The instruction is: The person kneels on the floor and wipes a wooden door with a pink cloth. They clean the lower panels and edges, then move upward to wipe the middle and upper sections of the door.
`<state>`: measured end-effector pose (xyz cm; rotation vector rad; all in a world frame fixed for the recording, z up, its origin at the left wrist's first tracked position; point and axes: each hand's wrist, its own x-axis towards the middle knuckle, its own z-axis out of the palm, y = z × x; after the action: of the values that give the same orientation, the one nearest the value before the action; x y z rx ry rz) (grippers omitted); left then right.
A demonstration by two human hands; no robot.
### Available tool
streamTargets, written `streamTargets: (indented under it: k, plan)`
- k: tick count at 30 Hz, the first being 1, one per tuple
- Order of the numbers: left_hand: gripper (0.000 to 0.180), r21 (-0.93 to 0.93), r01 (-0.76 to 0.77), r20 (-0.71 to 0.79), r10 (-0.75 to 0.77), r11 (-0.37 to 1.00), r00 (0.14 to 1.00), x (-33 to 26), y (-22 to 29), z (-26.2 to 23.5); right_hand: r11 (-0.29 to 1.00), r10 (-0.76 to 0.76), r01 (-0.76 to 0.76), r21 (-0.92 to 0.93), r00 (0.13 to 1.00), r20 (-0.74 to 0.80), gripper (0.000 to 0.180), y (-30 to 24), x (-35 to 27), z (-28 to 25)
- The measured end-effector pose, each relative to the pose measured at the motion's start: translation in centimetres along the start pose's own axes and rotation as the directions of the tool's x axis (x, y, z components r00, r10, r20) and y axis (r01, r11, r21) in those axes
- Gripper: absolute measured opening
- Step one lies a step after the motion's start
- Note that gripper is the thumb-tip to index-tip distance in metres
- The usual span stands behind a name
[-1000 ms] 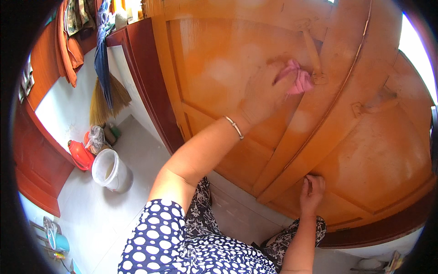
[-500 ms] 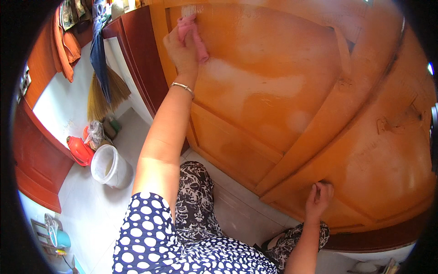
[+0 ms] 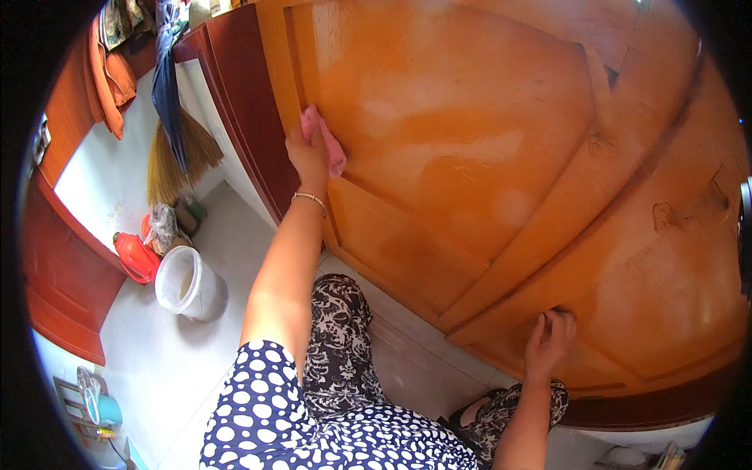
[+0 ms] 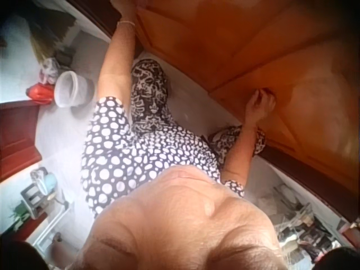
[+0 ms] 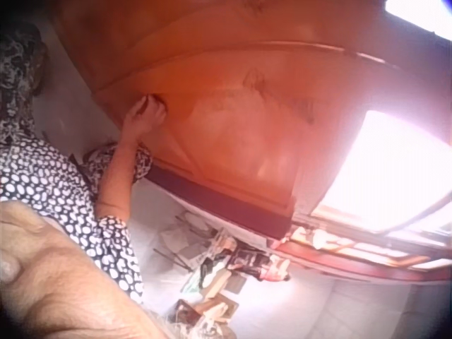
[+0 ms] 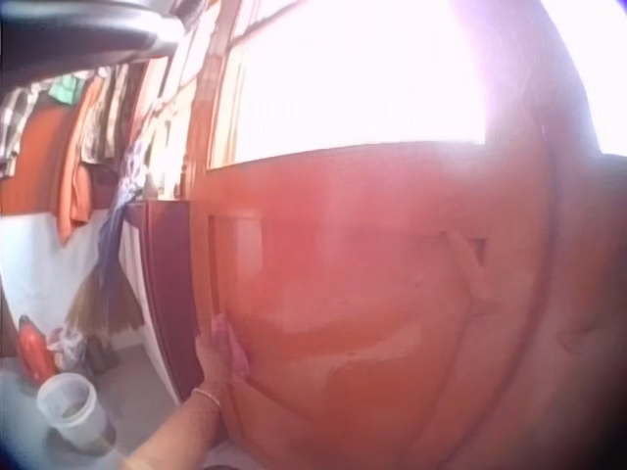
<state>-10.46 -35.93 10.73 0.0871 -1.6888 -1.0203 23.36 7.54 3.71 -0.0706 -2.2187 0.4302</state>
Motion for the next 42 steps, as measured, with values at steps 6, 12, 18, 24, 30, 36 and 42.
streamTargets:
  k: [6, 12, 18, 24, 30, 36, 42]
  plan:
    - [0.034, 0.202, 0.229, 0.229, -0.274, 0.952, 0.934, -4.6, -3.6, -0.7, 0.999, 0.030, -0.030, -0.019, 0.999, 0.032, 0.011, 1.0, -0.4, 0.5]
    - [0.034, 0.080, 0.164, 0.166, -0.175, 0.983, 0.970, -2.8, 2.4, 0.3, 0.999, 0.042, -0.043, 0.031, 0.999, 0.022, 0.010, 0.6, -0.3, 0.6]
    - [0.030, -0.141, -0.438, -0.042, 0.437, 0.888, 0.899, 1.3, 17.4, -0.3, 0.999, 0.011, -0.010, 0.046, 1.000, -0.021, 0.010, 0.4, -0.2, 0.7]
    - [0.038, -0.321, -0.644, -0.020, 0.675, 0.695, 0.738, -0.5, 27.8, 0.6, 0.999, 0.006, -0.006, 0.037, 1.000, 0.000, 0.011, 1.3, -0.6, 0.3]
    - [0.037, -0.286, -0.669, -0.157, 0.655, 0.686, 0.739, 0.5, 24.3, 3.1, 0.999, 0.000, -0.003, 0.051, 0.999, 0.048, 0.010, 1.7, -0.6, 0.4]
    - [0.020, -0.163, -0.497, -0.259, 0.449, 0.852, 0.855, 3.6, 17.8, 2.8, 0.998, 0.027, -0.029, 0.060, 0.999, 0.031, 0.011, 0.4, -0.4, -0.1]
    - [0.022, -0.165, -0.084, -0.120, 0.065, 0.983, 0.991, 3.0, 6.4, 2.5, 0.999, 0.032, -0.033, 0.018, 0.998, 0.056, 0.011, -0.2, 0.0, 0.0]
